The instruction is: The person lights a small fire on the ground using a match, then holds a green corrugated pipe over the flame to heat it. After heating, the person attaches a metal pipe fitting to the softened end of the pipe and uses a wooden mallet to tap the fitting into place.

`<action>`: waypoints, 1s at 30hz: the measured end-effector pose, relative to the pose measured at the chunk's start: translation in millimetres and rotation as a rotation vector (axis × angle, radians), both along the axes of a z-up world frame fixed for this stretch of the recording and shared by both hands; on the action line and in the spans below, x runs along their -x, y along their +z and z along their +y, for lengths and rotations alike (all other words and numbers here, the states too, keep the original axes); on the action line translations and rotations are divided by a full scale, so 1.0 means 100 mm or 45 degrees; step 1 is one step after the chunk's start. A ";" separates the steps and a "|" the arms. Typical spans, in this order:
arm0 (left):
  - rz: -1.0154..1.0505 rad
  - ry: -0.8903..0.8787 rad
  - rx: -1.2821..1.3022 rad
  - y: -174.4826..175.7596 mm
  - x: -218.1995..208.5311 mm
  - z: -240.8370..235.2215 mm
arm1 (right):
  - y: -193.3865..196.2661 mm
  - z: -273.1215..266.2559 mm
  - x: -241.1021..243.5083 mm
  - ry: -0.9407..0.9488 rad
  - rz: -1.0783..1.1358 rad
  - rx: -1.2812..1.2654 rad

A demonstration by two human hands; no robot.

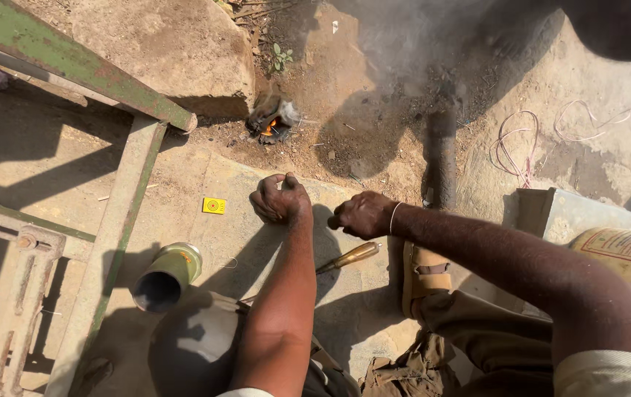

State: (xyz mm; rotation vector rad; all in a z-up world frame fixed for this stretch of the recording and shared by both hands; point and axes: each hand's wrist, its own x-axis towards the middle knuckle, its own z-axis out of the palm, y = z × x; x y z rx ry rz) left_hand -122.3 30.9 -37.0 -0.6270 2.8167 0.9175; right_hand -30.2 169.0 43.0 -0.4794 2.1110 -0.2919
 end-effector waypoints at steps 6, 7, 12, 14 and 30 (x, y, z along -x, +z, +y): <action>0.108 -0.026 -0.008 -0.12 -0.13 0.02 | 0.43 1.34 1.30 -0.485 0.343 0.074; 0.140 -0.017 0.012 -0.13 -0.12 0.01 | 0.39 1.42 1.48 -0.549 0.274 0.004; 0.222 -0.075 -0.207 -0.14 -0.21 -0.04 | -0.37 1.35 2.24 -0.909 0.429 0.392; 0.224 -0.082 -0.357 -0.13 -0.24 -0.11 | -0.75 1.26 2.44 -1.048 0.357 0.649; -0.071 -0.033 -0.747 0.21 -0.12 -0.17 | -1.08 1.20 2.75 0.013 0.965 0.807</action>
